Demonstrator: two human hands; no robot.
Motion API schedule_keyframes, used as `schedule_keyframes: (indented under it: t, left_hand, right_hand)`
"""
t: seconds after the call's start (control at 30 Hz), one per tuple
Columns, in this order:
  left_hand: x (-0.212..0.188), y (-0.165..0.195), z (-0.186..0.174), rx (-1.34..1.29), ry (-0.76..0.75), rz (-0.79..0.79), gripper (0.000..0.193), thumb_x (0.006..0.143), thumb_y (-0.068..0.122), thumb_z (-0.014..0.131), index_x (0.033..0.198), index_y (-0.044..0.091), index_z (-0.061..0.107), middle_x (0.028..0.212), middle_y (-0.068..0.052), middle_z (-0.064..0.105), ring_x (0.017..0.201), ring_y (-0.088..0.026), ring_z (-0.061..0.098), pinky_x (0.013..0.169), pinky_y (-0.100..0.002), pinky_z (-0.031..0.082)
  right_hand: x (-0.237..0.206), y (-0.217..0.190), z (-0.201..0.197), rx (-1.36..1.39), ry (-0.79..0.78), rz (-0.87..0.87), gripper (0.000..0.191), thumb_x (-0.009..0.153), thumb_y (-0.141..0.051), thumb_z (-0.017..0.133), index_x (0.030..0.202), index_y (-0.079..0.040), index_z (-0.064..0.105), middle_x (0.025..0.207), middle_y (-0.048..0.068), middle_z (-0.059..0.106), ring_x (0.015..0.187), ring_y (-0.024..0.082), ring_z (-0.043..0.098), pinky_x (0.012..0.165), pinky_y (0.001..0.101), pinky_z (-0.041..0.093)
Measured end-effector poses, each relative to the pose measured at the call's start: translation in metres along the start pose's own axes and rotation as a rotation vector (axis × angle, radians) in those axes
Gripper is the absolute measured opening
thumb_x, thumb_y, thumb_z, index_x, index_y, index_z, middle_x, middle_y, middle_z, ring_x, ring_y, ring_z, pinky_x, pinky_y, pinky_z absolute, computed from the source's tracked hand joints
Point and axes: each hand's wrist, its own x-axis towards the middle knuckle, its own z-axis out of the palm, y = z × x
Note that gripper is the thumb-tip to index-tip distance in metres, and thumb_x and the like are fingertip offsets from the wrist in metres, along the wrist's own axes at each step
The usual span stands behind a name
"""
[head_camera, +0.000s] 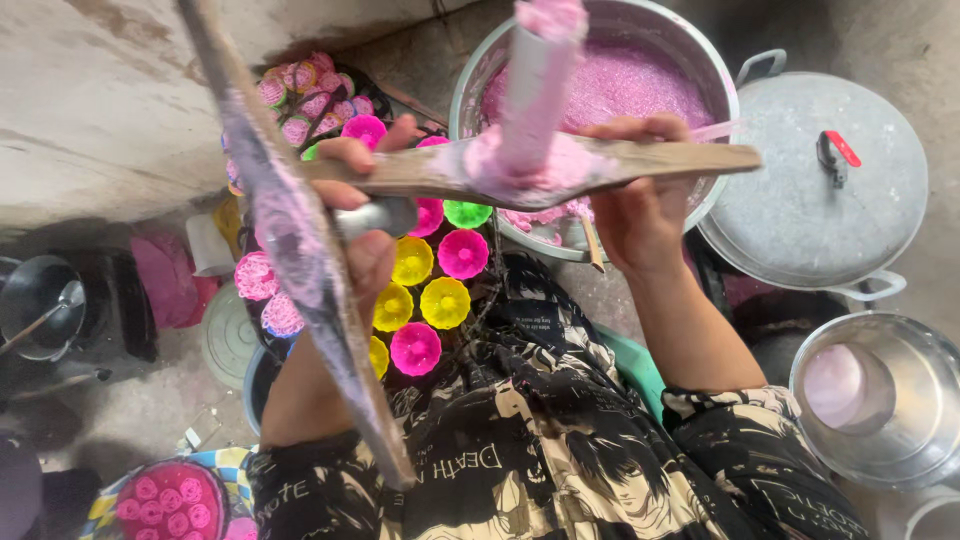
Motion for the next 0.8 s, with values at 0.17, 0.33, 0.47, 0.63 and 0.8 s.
schedule_keyframes:
  t: [0.17,0.33,0.47,0.63,0.8]
  left_hand:
    - [-0.001,0.011,-0.018,0.147,0.047,0.018,0.032,0.096,0.014,0.076,0.123,0.014,0.06,0.126,-0.008,0.049,0.122,-0.017,0.052,0.125,-0.058,0.04]
    - [-0.002,0.019,-0.017,0.259,-0.006,-0.076,0.031,0.1,0.013,0.076,0.126,0.015,0.059,0.128,-0.006,0.047,0.126,-0.022,0.054,0.123,-0.055,0.041]
    - [0.002,0.027,-0.022,0.297,-0.044,-0.12,0.034,0.1,0.014,0.077,0.129,0.016,0.059,0.128,-0.005,0.046,0.128,-0.025,0.054,0.123,-0.053,0.042]
    - [0.0,0.026,-0.022,0.323,0.001,-0.159,0.033,0.1,0.018,0.078,0.127,0.017,0.059,0.127,-0.005,0.046,0.126,-0.026,0.056,0.121,-0.052,0.043]
    - [-0.004,0.03,-0.023,0.296,-0.007,-0.159,0.03,0.102,0.019,0.078,0.125,0.017,0.06,0.129,-0.004,0.047,0.124,-0.023,0.055,0.125,-0.051,0.042]
  right_hand:
    - [0.008,0.049,-0.113,-1.538,-0.355,0.847,0.054,0.088,-0.045,0.08,0.12,-0.002,0.071,0.123,0.019,0.071,0.117,0.033,0.066,0.102,0.0449,0.051]
    - [-0.021,0.076,-0.201,-1.917,-0.73,1.161,0.047,0.078,-0.034,0.079,0.113,-0.004,0.074,0.112,0.022,0.071,0.104,0.036,0.07,0.09,0.0447,0.055]
    - [-0.012,0.024,-0.231,-1.69,-0.87,1.168,0.035,0.09,-0.039,0.062,0.11,-0.015,0.078,0.093,0.015,0.077,0.091,0.035,0.074,0.085,0.0466,0.056]
    - [0.02,-0.003,-0.239,-2.062,-0.72,1.11,0.031,0.091,-0.029,0.058,0.114,-0.017,0.076,0.101,0.017,0.076,0.095,0.04,0.072,0.084,0.0523,0.056]
    - [0.001,0.041,-0.254,-2.152,-0.759,1.28,0.032,0.086,-0.029,0.063,0.103,-0.007,0.079,0.107,0.02,0.077,0.103,0.037,0.074,0.09,0.0477,0.059]
